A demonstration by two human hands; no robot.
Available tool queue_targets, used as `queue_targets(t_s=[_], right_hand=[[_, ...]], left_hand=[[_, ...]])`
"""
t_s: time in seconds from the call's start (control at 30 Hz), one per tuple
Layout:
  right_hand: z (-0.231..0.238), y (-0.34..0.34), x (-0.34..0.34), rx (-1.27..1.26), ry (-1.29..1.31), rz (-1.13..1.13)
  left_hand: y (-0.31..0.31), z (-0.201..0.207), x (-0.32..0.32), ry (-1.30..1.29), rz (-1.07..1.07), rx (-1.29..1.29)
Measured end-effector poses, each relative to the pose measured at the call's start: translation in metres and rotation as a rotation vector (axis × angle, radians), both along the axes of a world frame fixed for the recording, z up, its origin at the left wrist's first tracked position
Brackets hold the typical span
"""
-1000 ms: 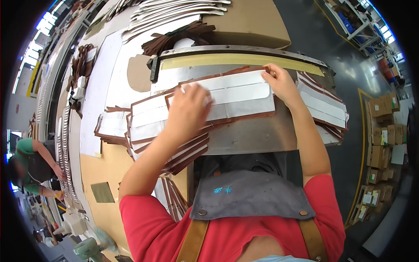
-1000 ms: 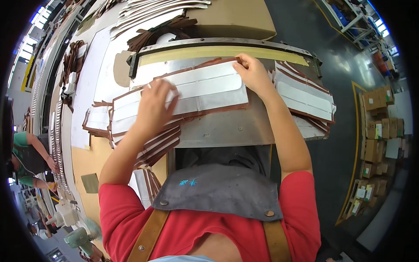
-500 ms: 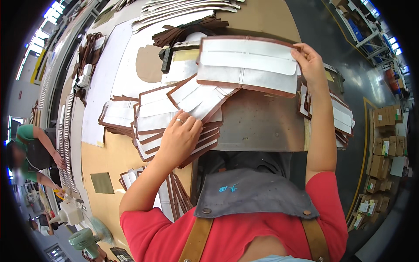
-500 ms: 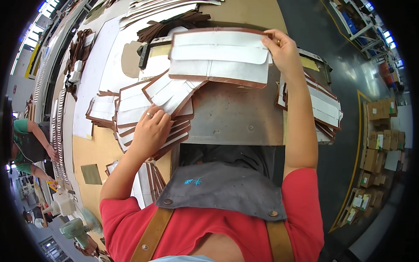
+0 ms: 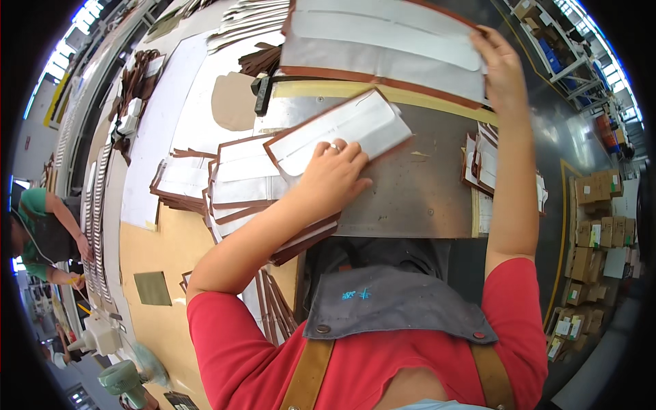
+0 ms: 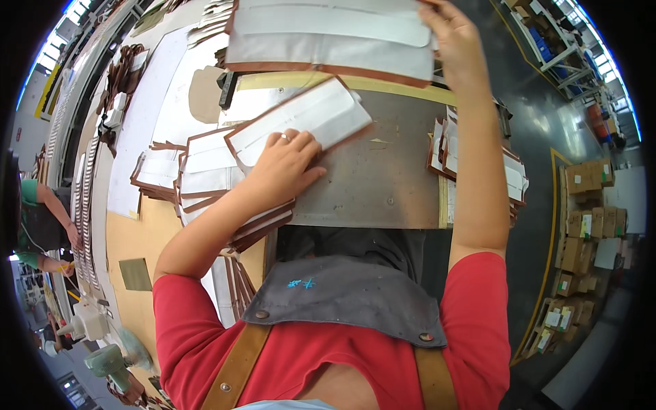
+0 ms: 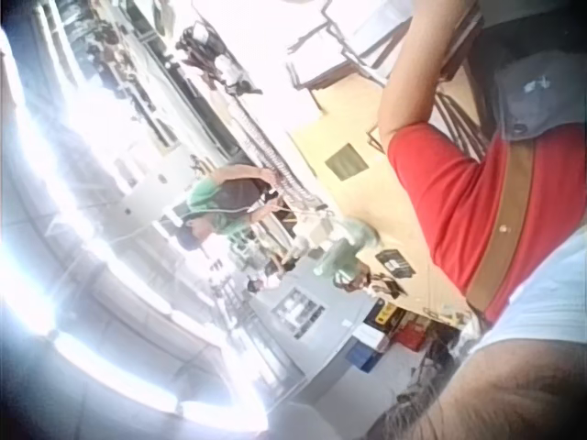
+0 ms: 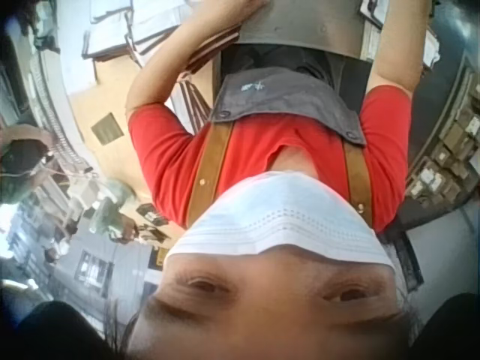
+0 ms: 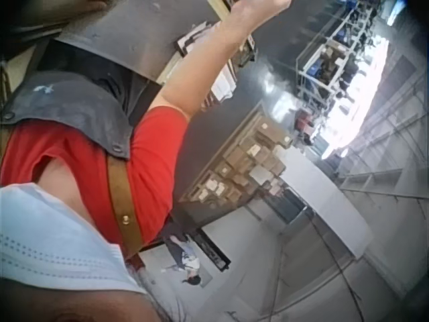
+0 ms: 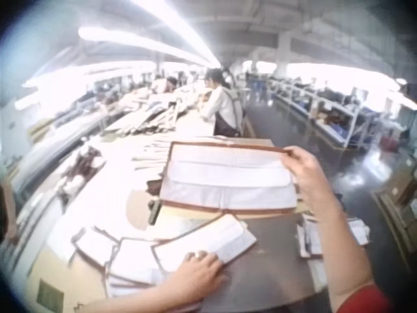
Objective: The person repeatedly picks up white mask-like components and brown strips, aligns them on a metal work surface, and presses them together. The person stacks the assembled units on the table and continues the same assembly cycle throughout the clip.
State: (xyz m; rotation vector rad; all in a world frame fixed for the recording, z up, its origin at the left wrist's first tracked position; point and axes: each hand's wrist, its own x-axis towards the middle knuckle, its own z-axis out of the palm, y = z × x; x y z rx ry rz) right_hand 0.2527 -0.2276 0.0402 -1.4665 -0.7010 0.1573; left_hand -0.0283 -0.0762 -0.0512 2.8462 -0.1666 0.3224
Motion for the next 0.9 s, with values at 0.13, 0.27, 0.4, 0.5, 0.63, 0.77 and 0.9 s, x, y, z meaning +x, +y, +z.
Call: queue_targets(t_s=[0.13,0.27,0.4,0.5,0.63,0.77,0.9], right_hand=[[-0.052,0.011,-0.018,-0.27,0.075,0.065],[-0.086,0.013,-0.027,-0.514,0.088,-0.02],[-0.101,0.015,-0.021,-0.632,-0.203,-0.137],[-0.103,0.012,-0.037,-0.801,-0.747,-0.28],[-0.113,-0.001,-0.056,-0.806,-0.874,-0.027],[-0.119,-0.005,-0.063,-0.902,-0.902,-0.062],[-0.122,-0.01,-0.061,-0.944,-0.92,-0.097]], left_hand=[[-0.01,0.005,-0.013,0.124,-0.217,-0.168],[0.006,0.019,0.002,0.01,-0.165,-0.413],[0.056,-0.018,0.047,-0.1,0.252,0.085],[0.061,-0.025,0.059,0.028,0.369,0.206],[0.064,-0.023,0.058,0.093,0.377,0.196],[0.064,-0.023,0.062,0.076,0.348,0.189],[0.058,-0.027,0.069,0.064,0.337,0.182]])
